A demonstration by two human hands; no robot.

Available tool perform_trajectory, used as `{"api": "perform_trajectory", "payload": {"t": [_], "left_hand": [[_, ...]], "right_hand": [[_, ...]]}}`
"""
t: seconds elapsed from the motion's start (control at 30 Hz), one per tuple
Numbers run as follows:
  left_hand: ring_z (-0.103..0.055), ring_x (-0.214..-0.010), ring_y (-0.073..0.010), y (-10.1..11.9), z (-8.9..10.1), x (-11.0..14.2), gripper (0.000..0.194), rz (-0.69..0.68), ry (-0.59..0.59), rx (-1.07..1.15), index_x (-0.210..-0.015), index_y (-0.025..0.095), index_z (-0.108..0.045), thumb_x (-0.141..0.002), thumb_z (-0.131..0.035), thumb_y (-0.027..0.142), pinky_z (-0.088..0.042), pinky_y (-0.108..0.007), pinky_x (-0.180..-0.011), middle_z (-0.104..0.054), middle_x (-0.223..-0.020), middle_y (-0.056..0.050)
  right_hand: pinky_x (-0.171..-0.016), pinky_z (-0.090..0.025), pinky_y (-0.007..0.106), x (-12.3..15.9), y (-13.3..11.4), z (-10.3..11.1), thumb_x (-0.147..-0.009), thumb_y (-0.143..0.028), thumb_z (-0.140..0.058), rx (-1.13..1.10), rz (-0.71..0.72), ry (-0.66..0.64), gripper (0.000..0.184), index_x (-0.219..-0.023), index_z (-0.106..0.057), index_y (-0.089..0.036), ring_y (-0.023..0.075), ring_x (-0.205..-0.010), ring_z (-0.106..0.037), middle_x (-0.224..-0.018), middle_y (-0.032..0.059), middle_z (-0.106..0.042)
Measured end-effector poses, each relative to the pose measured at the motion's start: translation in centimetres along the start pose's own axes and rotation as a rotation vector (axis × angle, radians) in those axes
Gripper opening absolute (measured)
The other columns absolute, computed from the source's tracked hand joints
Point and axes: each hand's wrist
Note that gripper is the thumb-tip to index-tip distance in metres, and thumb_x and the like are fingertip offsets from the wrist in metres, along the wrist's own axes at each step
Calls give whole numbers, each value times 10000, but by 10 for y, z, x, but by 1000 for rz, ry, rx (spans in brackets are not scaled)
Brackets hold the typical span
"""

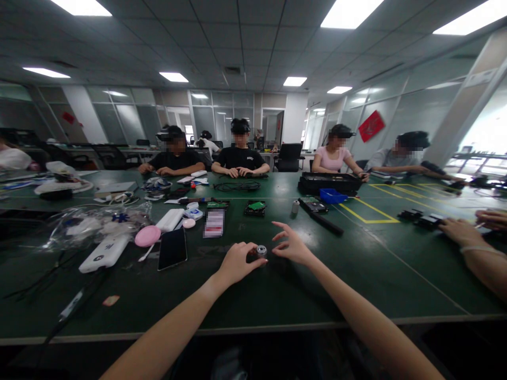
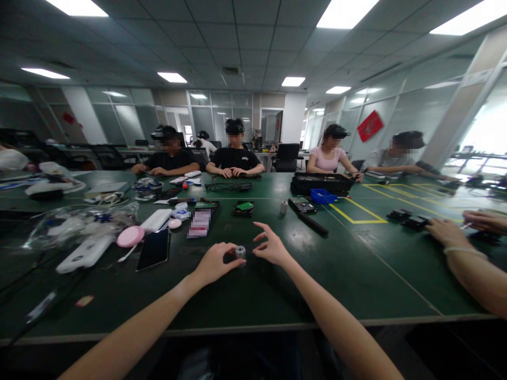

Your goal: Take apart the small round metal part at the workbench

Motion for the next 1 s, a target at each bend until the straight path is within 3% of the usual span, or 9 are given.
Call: {"api": "perform_trajectory", "payload": {"t": [0.13,0.27,0.33,0.53,0.87,1.0], "left_hand": [[-594,-806,-203,-1,-1,0,356,0,3,-5,-988,230,-644,-786,-633,523,-424,-299,-756,-661,-866,-27],[-597,-803,-202,0,0,0,356,5,-7,0,-990,232,-644,-789,-630,524,-422,-298,-753,-663,-867,-25],[-598,-803,-200,1,1,0,353,8,-10,2,-991,233,-642,-793,-626,525,-419,-297,-751,-663,-868,-24],[-597,-799,-195,1,1,0,353,10,-18,4,-987,228,-639,-798,-619,525,-420,-292,-746,-661,-864,-21],[-593,-795,-206,3,3,0,371,28,-28,-8,-990,223,-645,-792,-618,535,-430,-306,-737,-659,-858,-32],[-592,-791,-205,2,2,0,368,20,-19,-8,-969,220,-648,-791,-616,541,-430,-304,-737,-657,-850,-33]], "right_hand": [[-620,-552,274,-2,9,0,-647,-126,-684,121,-37,-27,728,-1294,-376,-253,124,-637,-664,-928,5,-575],[-605,-522,271,-6,9,1,-747,-270,-644,237,60,126,291,-979,-484,-195,136,-632,-632,-767,-15,-597],[-600,-508,270,-8,6,2,-801,-316,-587,298,90,173,168,-842,-474,-198,139,-619,-615,-692,-22,-590],[-608,-475,252,-3,-5,4,-827,-306,-566,444,152,72,117,-847,-518,-202,134,-638,-599,-717,-11,-623],[-624,-449,261,-1,-11,8,-833,-272,-567,506,171,-37,90,-901,-574,-214,138,-656,-589,-786,2,-653],[-623,-439,252,1,-12,10,-790,-212,-596,507,154,-136,226,-1015,-577,-218,130,-657,-595,-829,1,-667]]}}
Point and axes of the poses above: each hand's wrist, its own x-axis away from the middle knuckle, its own z-axis out of the back of the hand, y = z × x
